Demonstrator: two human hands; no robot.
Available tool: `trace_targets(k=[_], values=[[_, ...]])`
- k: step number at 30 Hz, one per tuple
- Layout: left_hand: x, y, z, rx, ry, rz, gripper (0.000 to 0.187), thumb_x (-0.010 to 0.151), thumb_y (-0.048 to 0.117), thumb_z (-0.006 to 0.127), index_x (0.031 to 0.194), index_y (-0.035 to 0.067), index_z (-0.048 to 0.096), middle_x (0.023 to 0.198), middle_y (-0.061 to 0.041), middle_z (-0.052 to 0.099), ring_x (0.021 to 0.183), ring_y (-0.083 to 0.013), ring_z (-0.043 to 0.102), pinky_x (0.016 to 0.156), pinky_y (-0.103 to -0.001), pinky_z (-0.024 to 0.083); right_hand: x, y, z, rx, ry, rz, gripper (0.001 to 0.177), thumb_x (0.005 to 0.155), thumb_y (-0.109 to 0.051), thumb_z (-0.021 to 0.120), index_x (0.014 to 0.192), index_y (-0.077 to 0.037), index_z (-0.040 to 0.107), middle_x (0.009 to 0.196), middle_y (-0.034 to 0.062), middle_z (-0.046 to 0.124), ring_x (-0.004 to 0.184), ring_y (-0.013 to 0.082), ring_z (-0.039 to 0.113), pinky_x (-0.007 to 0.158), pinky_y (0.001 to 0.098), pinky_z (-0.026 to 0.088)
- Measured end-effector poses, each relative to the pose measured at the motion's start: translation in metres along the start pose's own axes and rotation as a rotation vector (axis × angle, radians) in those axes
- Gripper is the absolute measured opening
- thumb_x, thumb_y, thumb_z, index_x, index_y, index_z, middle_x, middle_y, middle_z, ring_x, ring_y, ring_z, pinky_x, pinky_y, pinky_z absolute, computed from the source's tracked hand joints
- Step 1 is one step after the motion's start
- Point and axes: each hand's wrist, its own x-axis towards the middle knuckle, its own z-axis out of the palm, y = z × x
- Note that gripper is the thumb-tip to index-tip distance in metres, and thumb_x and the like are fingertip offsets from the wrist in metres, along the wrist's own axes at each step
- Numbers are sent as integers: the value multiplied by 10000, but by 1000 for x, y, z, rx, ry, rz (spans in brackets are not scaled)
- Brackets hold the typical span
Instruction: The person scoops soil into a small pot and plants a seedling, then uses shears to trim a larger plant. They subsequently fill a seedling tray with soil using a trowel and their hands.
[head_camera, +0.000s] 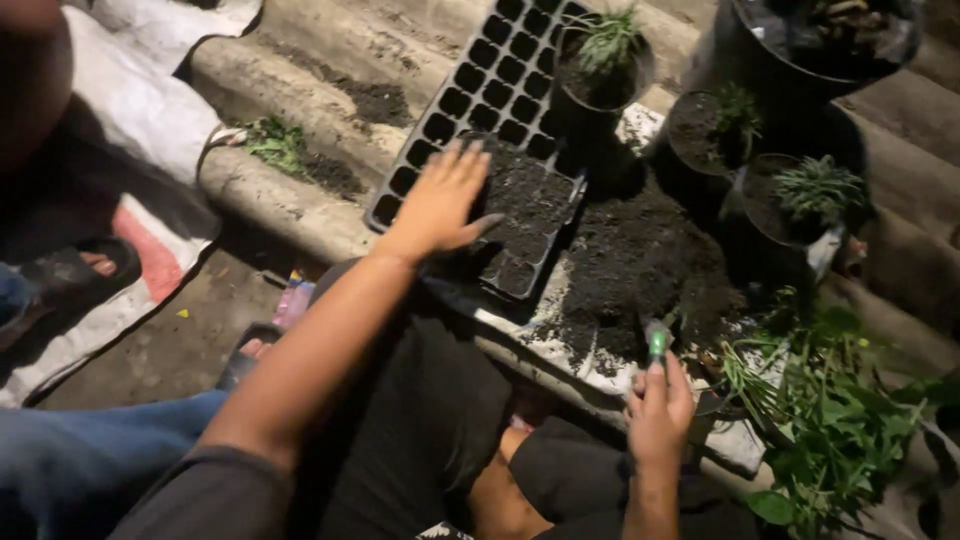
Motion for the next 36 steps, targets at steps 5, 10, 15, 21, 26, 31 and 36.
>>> trace_targets(k=[5, 10, 15, 21, 26, 31, 36], values=[[9, 5, 40, 14, 62, -107, 867, 984, 583, 461, 1586, -14, 278, 1683, -185, 217, 1543, -397, 180, 1203, -546, 203, -14, -12, 68, -70, -259, 21, 551, 1037, -201, 445, 1553, -28, 360, 810, 3, 548, 469, 24, 370, 332, 174, 317], [8, -39, 61, -127, 328, 37, 531, 1015, 223, 550, 1459, -61, 485, 1494, -271, 486, 1408, -459, 430, 1163, -575, 359, -44, -33, 151, -98, -310, 87, 542, 1057, -202, 452, 1532, 28, 333, 831, 57, 511, 517, 50, 437, 421, 170, 357], [34, -106, 136, -5, 652, 225, 432, 1008, -77, 460, 1432, -155, 476, 1432, -330, 522, 1358, -437, 497, 1218, -493, 362, -61, -43, 220, -273, -357, 181, 584, 1071, -288, 450, 1593, -66, 310, 813, 43, 560, 592, 103, 503, 539, 216, 436], [24, -104, 145, -82, 530, 347, 484, 1020, 11, 429, 1472, -163, 421, 1606, -373, 253, 1484, -521, 264, 1264, -582, 212, -87, -65, 263, -394, -418, 45, 661, 1037, -232, 461, 1608, 3, 226, 1554, 380, 335, 1440, 513, 357, 1172, 572, 328], [9, -63, 97, -355, 113, -4, 768, 1052, 363, 505, 1641, 16, 154, 1651, -270, 271, 1522, -477, 254, 1162, -724, 241, -84, -57, 259, -451, -377, -120, 639, 1039, -195, 450, 1585, 58, 234, 1519, 411, 356, 1401, 561, 379, 1151, 599, 341], [-11, -20, 41, -200, -61, -124, 876, 1012, 567, 487, 1638, 39, 176, 1696, -221, 149, 1562, -426, 156, 1235, -611, 204, -74, -72, 219, -392, -341, -104, 617, 1029, -148, 431, 1575, 72, 244, 1552, 399, 316, 1443, 540, 316, 1182, 611, 272], [-28, 9, 24, -55, -140, -236, 997, 965, 694, 461, 1640, 32, 145, 1712, -202, 91, 1577, -396, 103, 1261, -553, 199, -52, -70, 127, -359, -265, -203, 572, 1005, -93, 454, 1557, 10, 345, 1533, 319, 404, 1461, 466, 333, 1208, 578, 221]])
